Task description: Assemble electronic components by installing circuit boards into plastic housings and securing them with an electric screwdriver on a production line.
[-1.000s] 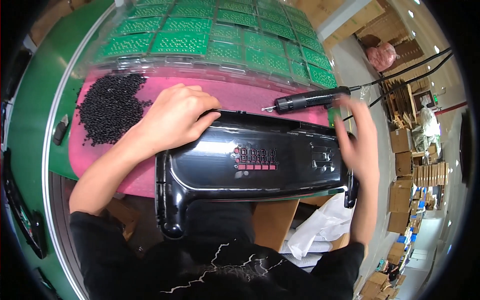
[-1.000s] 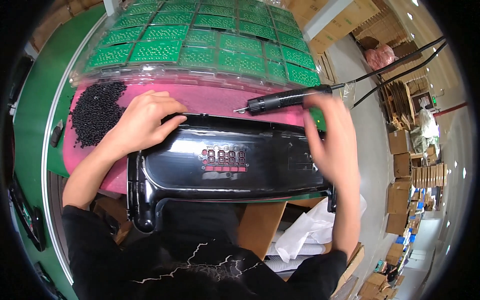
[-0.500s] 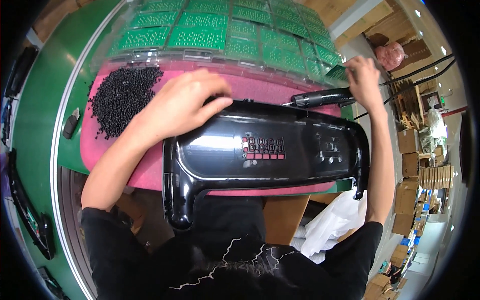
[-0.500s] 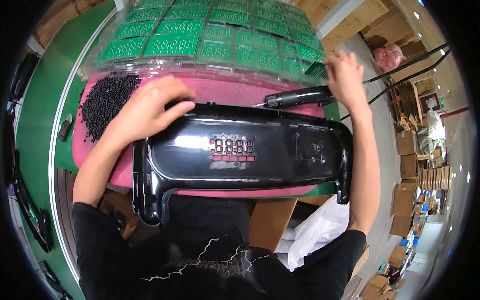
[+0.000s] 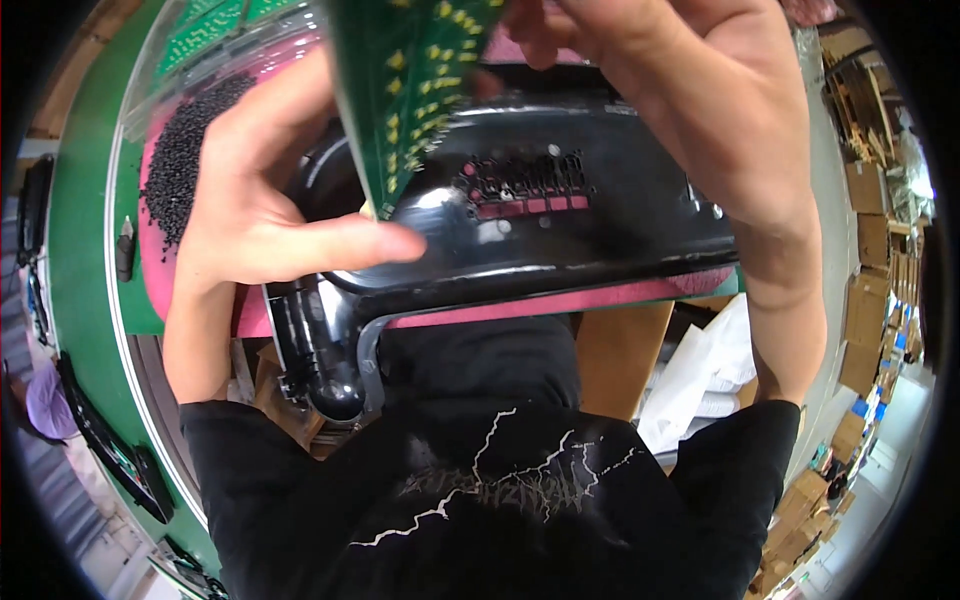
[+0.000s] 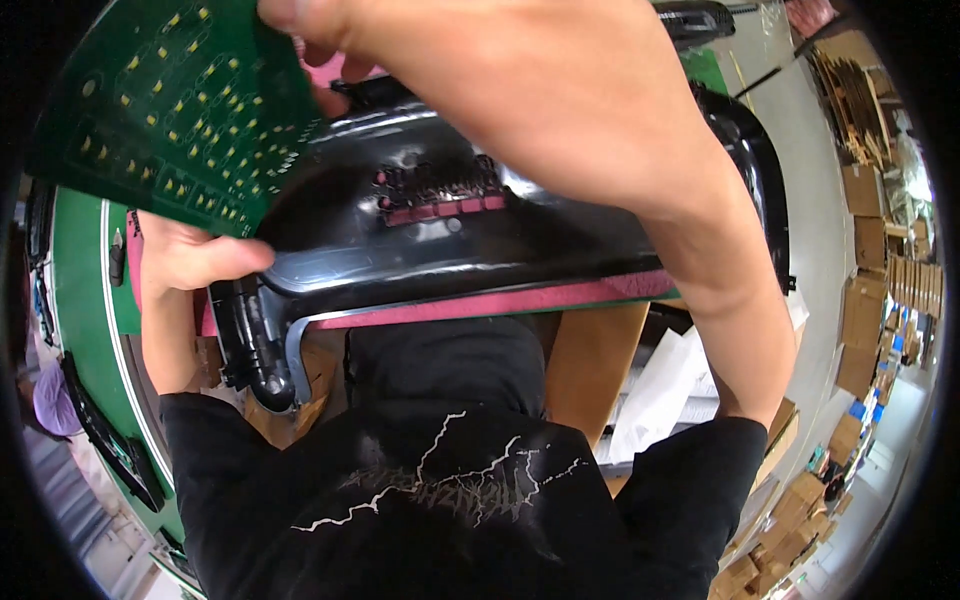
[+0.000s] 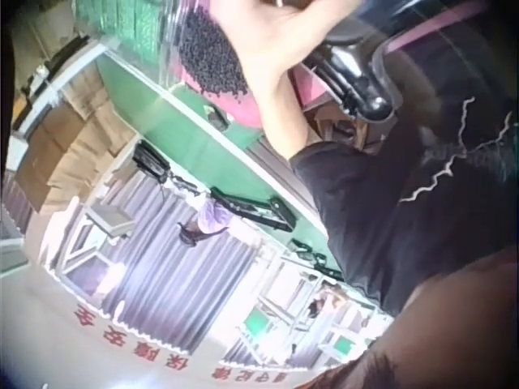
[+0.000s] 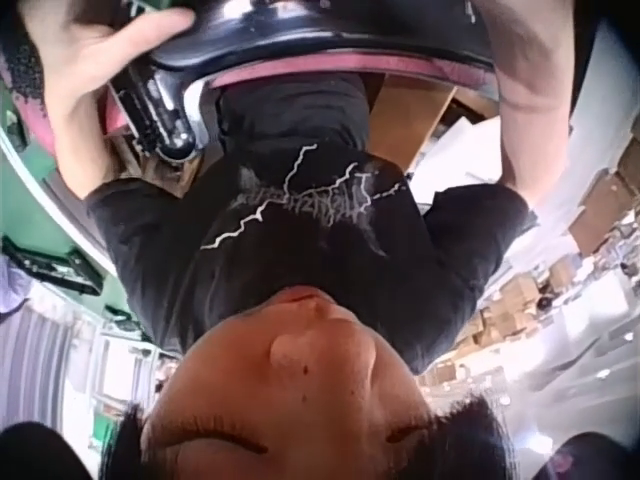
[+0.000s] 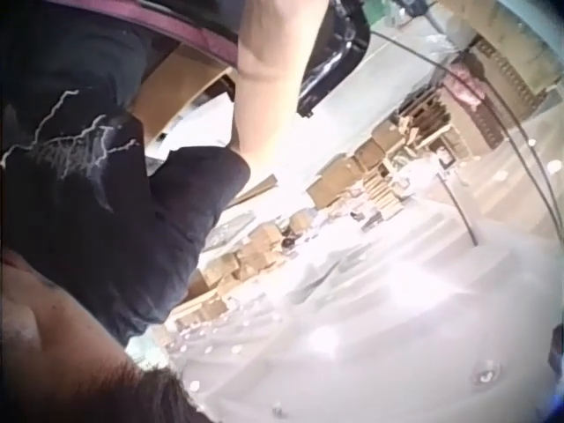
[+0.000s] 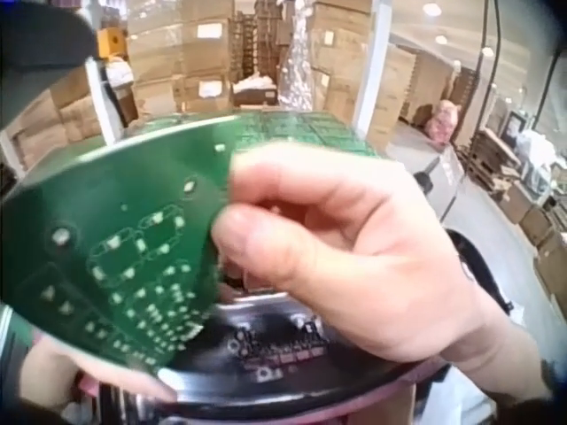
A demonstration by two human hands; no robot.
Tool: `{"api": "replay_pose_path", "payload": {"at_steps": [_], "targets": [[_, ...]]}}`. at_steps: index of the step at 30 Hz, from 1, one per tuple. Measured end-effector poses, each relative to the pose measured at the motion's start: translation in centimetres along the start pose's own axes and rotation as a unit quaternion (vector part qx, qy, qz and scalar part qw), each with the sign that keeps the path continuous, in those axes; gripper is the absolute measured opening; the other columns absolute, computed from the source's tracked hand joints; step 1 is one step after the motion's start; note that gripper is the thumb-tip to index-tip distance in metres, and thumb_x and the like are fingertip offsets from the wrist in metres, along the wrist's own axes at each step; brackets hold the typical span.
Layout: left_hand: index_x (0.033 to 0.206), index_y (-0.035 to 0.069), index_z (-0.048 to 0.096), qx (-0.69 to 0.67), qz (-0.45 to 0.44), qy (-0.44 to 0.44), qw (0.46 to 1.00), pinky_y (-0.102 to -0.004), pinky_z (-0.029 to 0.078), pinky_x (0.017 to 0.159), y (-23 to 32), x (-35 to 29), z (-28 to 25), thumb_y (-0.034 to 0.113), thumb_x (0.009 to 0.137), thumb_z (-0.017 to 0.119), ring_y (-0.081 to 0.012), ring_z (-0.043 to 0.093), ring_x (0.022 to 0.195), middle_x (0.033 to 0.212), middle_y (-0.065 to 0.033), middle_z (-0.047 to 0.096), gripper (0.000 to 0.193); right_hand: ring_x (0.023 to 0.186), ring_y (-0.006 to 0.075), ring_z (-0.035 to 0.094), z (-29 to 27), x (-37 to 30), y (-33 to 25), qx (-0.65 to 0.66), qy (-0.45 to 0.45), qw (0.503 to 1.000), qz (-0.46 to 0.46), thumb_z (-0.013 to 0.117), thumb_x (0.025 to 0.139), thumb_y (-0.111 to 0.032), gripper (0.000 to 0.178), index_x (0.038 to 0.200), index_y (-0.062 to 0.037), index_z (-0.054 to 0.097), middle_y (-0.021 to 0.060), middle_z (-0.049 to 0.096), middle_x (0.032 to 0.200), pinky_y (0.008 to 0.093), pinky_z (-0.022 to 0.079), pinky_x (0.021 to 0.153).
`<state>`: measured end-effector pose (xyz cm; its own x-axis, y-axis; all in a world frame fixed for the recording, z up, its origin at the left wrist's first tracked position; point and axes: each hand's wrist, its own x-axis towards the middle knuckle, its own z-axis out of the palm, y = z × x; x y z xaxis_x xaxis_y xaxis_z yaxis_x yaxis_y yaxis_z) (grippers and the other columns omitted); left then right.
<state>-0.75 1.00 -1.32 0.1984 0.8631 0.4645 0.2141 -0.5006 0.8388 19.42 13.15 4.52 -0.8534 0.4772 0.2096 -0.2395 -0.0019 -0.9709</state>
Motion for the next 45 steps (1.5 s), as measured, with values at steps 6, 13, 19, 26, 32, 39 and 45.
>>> {"api": "replay_pose_path", "payload": {"at_steps": [6, 13, 19, 26, 32, 39, 45], "targets": [[0.127, -0.005, 0.055, 0.223, -0.025, -0.082, 0.971, -0.0354, 0.042, 0.096, -0.4, 1.9, -0.4, 0.032, 0.057, 0.087, -0.0243, 0.056, 0.107, 0.113, -0.014, 0.058, 0.086, 0.088, 0.0162, 0.065, -4.2, -1.7, -1.1, -0.072, 0.114, 0.974, 0.18, 0.057, 0.093, -0.006, 0.046, 0.136, 0.002, 0.04, 0.0145, 0.063, 0.102, 0.0245, 0.053, 0.077], [0.112, 0.0, 0.066, 0.288, 0.052, -0.137, 0.946, -0.0364, 0.05, 0.072, 0.5, 1.1, 1.5, 0.033, 0.055, 0.084, -0.0259, 0.06, 0.086, 0.098, -0.0091, 0.061, 0.068, 0.051, 0.0067, 0.053, -2.6, -7.5, 2.3, -0.409, 0.03, 0.907, 0.099, 0.073, 0.078, -0.007, 0.017, 0.088, 0.001, 0.062, 0.003, 0.057, 0.06, 0.0217, 0.042, 0.048], [0.108, 0.002, 0.067, 0.269, 0.054, -0.162, 0.948, -0.034, 0.048, 0.065, 0.9, 0.8, 2.1, 0.033, 0.053, 0.083, -0.0222, 0.059, 0.08, 0.095, -0.0054, 0.061, 0.065, 0.055, 0.0113, 0.061, -2.4, -10.2, 1.1, -0.328, 0.022, 0.933, 0.149, 0.07, 0.077, -0.004, 0.017, 0.092, 0.0021, 0.065, 0.0047, 0.063, 0.063, 0.0225, 0.047, 0.054], [0.108, 0.001, 0.067, 0.241, -0.018, -0.104, 0.965, -0.0314, 0.054, 0.065, 0.3, 0.9, 1.7, 0.023, 0.054, 0.086, -0.0247, 0.064, 0.079, 0.095, -0.007, 0.063, 0.062, 0.086, 0.0195, 0.064, -4.6, -8.8, 2.2, -0.312, 0.001, 0.948, 0.066, 0.094, 0.05, -0.028, 0.07, 0.107, -0.0022, 0.062, 0.0103, 0.067, 0.101, 0.0279, 0.049, 0.071], [0.11, 0.0, 0.064, 0.281, -0.095, -0.084, 0.951, -0.0334, 0.054, 0.068, -0.2, 1.0, 1.9, 0.023, 0.056, 0.085, -0.0258, 0.064, 0.082, 0.096, -0.0097, 0.062, 0.062, 0.098, 0.0258, 0.062, -6.2, -7.0, 3.8, -0.363, -0.018, 0.931, 0.034, 0.086, 0.056, -0.011, 0.06, 0.109, -0.0018, 0.06, 0.0139, 0.063, 0.112, 0.032, 0.05, 0.076], [0.116, 0.002, 0.057, 0.313, -0.133, -0.116, 0.933, -0.0357, 0.052, 0.071, 0.0, 1.1, 2.3, 0.023, 0.059, 0.084, -0.0269, 0.061, 0.091, 0.105, -0.0085, 0.055, 0.067, 0.104, 0.0296, 0.06, -5.8, -7.2, 4.9, -0.466, -0.005, 0.885, -0.004, 0.083, 0.053, -0.009, 0.059, 0.108, -0.0005, 0.063, 0.0137, 0.063, 0.113, 0.0372, 0.047, 0.091], [0.117, 0.003, 0.055, 0.333, -0.138, -0.13, 0.924, -0.0364, 0.052, 0.074, -0.1, 1.0, 2.4, 0.024, 0.059, 0.084, -0.0273, 0.06, 0.092, 0.109, -0.0093, 0.053, 0.069, 0.105, 0.0302, 0.059, -5.4, -7.1, 5.1, -0.486, -0.004, 0.874, -0.005, 0.083, 0.052, -0.005, 0.06, 0.108, -0.0007, 0.063, 0.0138, 0.062, 0.112, 0.0375, 0.047, 0.091]]}}
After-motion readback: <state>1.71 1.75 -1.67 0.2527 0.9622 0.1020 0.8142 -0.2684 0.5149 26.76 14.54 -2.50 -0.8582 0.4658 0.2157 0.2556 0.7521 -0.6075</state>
